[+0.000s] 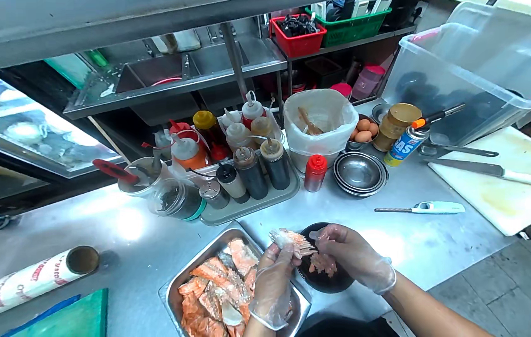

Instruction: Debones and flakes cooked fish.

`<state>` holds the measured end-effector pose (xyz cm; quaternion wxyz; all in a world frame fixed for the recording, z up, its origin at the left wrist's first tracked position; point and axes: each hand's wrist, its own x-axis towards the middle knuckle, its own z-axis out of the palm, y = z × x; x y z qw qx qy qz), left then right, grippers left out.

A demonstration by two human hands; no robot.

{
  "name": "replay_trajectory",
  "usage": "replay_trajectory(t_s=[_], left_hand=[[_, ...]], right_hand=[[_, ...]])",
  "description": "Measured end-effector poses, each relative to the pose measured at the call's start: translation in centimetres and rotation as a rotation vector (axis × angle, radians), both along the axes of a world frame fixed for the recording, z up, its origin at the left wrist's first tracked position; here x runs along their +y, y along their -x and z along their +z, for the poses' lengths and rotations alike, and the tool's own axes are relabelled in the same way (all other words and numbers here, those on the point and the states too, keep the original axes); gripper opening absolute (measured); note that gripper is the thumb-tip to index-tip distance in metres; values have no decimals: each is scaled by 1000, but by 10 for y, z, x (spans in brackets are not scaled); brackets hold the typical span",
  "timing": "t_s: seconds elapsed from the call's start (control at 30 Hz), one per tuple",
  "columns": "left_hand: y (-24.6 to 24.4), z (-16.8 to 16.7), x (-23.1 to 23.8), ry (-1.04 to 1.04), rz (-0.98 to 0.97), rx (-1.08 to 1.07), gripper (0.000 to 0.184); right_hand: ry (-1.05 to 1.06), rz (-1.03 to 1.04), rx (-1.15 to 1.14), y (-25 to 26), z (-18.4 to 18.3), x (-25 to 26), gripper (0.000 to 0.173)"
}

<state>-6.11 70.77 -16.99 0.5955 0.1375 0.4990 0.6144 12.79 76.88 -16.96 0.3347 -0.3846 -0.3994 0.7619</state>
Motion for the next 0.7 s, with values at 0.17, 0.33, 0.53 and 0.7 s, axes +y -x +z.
replay_trajectory(t_s=[0.17,0.33,0.53,0.7], left_hand=[[-3,5,-1,14,-44,5,11],[-13,4,-4,61,-116,175,15],[-14,0,-6,94,-121,191,14],[-12,-4,-8,77,-112,17,16]], right_hand=[[62,29,154,-1,-12,3,20],[17,77,18,13,-9,-5,37],[49,-30,-42,23,-13,-10,24],[84,-17,-8,15,-12,-8,18]])
